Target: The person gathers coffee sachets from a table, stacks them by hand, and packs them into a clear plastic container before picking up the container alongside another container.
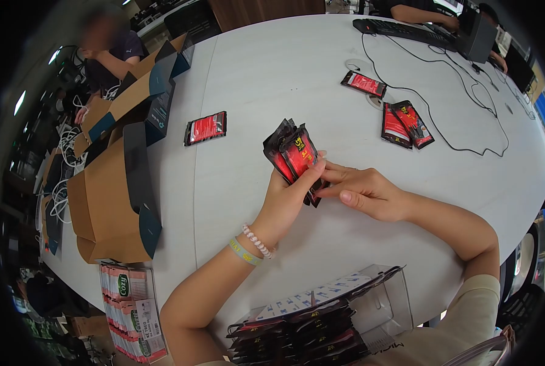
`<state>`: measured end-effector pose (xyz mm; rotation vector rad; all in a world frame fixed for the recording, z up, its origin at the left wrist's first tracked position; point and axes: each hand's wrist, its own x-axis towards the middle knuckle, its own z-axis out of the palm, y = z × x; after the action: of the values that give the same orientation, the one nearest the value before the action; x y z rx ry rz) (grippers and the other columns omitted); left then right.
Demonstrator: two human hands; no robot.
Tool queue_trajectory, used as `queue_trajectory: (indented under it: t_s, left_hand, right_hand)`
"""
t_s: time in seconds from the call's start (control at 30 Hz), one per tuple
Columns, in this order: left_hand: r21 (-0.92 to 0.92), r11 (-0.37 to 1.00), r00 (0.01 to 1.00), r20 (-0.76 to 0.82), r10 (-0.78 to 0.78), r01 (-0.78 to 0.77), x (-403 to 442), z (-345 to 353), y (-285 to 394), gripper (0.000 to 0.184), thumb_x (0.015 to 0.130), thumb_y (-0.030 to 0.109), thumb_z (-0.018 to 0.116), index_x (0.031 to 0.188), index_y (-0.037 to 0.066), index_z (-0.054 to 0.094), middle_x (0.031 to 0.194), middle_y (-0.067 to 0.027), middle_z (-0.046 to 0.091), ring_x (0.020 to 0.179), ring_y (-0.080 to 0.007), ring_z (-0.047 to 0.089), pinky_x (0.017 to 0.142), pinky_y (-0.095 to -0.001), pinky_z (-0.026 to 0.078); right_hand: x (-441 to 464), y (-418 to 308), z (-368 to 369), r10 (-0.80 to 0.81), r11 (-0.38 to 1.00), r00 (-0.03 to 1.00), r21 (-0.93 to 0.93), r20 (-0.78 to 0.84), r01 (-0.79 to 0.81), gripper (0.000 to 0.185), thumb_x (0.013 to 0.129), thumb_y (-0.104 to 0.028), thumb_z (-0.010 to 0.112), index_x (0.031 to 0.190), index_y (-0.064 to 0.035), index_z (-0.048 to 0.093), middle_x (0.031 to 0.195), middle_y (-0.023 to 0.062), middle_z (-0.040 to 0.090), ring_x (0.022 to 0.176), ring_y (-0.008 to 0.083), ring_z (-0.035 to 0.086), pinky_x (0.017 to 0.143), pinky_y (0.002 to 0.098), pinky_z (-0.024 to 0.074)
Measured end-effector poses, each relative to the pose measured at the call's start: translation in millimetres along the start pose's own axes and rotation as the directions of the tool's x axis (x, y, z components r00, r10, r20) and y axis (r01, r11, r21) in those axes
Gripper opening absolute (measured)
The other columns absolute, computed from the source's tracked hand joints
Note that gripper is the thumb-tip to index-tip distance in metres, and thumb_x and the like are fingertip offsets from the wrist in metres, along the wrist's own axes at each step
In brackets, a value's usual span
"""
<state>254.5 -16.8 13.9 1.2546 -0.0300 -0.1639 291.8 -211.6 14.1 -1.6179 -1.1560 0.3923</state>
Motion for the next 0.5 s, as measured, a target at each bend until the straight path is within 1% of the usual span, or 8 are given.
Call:
queue_trajectory:
  t_s: [0.07, 0.13, 0.23, 0.3, 0.37, 0.43, 0.47, 0.5]
  left_hand:
    - [0.012, 1.0, 0.999, -0.024, 0.022, -0.022, -0.1, 1.5, -0.3, 0.04, 0.092, 0.019, 0.06, 0.125, 0.0, 0.048, 0.122, -0.0107, 0.056, 0.111, -0.0175, 0.056, 0.09, -0.0326, 0.048]
    - [0.013, 1.0, 1.0, -0.017, 0.012, -0.011, -0.6, 1.3, 0.7, 0.04, 0.092, 0.019, 0.061, 0.125, 0.0, 0.048, 0.123, -0.011, 0.056, 0.111, -0.0178, 0.055, 0.091, -0.0329, 0.048]
    - [0.02, 1.0, 1.0, -0.005, 0.004, -0.004, -0.8, 0.4, 0.8, 0.042, 0.09, 0.017, 0.062, 0.125, 0.0, 0.048, 0.124, -0.0113, 0.055, 0.112, -0.0183, 0.055, 0.091, -0.0333, 0.048]
    - [0.027, 1.0, 1.0, 0.003, 0.011, -0.011, -0.5, 0.0, 1.4, 0.042, 0.09, 0.017, 0.063, 0.125, 0.001, 0.048, 0.124, -0.0114, 0.055, 0.113, -0.0185, 0.055, 0.092, -0.0334, 0.048]
    - [0.041, 0.999, 1.0, 0.003, 0.009, -0.009, -1.2, 0.1, 1.3, 0.048, 0.088, 0.025, 0.067, 0.124, -0.002, 0.05, 0.118, -0.0099, 0.057, 0.108, -0.0166, 0.056, 0.089, -0.0312, 0.047]
    - [0.05, 0.999, 1.0, 0.0, 0.017, -0.017, -1.2, 0.2, 0.7, 0.046, 0.088, 0.024, 0.067, 0.122, -0.002, 0.051, 0.117, -0.0091, 0.058, 0.106, -0.016, 0.057, 0.087, -0.0305, 0.048]
    - [0.056, 0.998, 1.0, -0.003, 0.021, -0.021, -0.9, 0.2, 0.5, 0.045, 0.088, 0.024, 0.067, 0.121, -0.002, 0.051, 0.116, -0.0083, 0.058, 0.104, -0.0154, 0.057, 0.085, -0.0298, 0.048]
    - [0.056, 0.998, 1.0, -0.003, 0.02, -0.019, -1.0, 0.5, 0.7, 0.045, 0.088, 0.024, 0.067, 0.121, -0.002, 0.051, 0.116, -0.0083, 0.058, 0.104, -0.0154, 0.057, 0.085, -0.0298, 0.048]
  right_hand:
    - [-0.1, -1.6, 0.3, -0.012, 1.0, 1.0, 0.004, -0.009, 0.012, 0.041, 0.1, -0.027, 0.044, 0.114, 0.0075, 0.061, 0.143, 0.0207, 0.04, 0.14, 0.0342, 0.024, 0.107, 0.0425, 0.0318]
    - [-0.8, -2.2, 0.0, 0.007, 0.999, 1.0, -0.048, 0.001, -0.007, 0.04, 0.099, -0.027, 0.045, 0.113, 0.0072, 0.062, 0.143, 0.0212, 0.04, 0.14, 0.0348, 0.026, 0.104, 0.0416, 0.0355]
    - [0.9, -4.3, 2.0, 0.008, 0.999, 0.999, 0.035, -0.039, -0.007, 0.032, 0.096, -0.023, 0.053, 0.11, 0.0037, 0.064, 0.137, 0.0185, 0.048, 0.138, 0.0376, 0.028, 0.108, 0.0418, 0.0318]
    - [1.1, -5.2, 1.9, -0.005, 1.0, 0.999, 0.026, -0.042, 0.006, 0.032, 0.096, -0.023, 0.053, 0.11, 0.0037, 0.063, 0.137, 0.0188, 0.048, 0.138, 0.0374, 0.028, 0.107, 0.0416, 0.0332]
    - [0.7, -5.2, 2.7, -0.016, 1.0, 0.999, 0.022, -0.045, 0.017, 0.032, 0.096, -0.022, 0.053, 0.11, 0.0037, 0.063, 0.136, 0.019, 0.049, 0.138, 0.0372, 0.029, 0.106, 0.0414, 0.0347]
    - [0.4, -4.1, 2.8, -0.049, 0.995, 0.995, -0.089, -0.082, 0.042, 0.031, 0.095, -0.023, 0.054, 0.106, 0.0041, 0.065, 0.126, 0.0192, 0.057, 0.134, 0.037, 0.037, 0.104, 0.0406, 0.0368]
    - [0.3, -4.0, 1.4, -0.05, 0.995, 0.995, -0.09, -0.083, 0.043, 0.031, 0.095, -0.023, 0.054, 0.106, 0.0041, 0.065, 0.126, 0.0192, 0.057, 0.134, 0.037, 0.037, 0.104, 0.0406, 0.0368]
    - [-0.1, -4.1, -0.7, -0.081, 0.99, 0.989, -0.128, -0.123, 0.065, 0.03, 0.095, -0.023, 0.055, 0.102, 0.0043, 0.066, 0.117, 0.0184, 0.061, 0.124, 0.0355, 0.046, 0.1, 0.0393, 0.04]
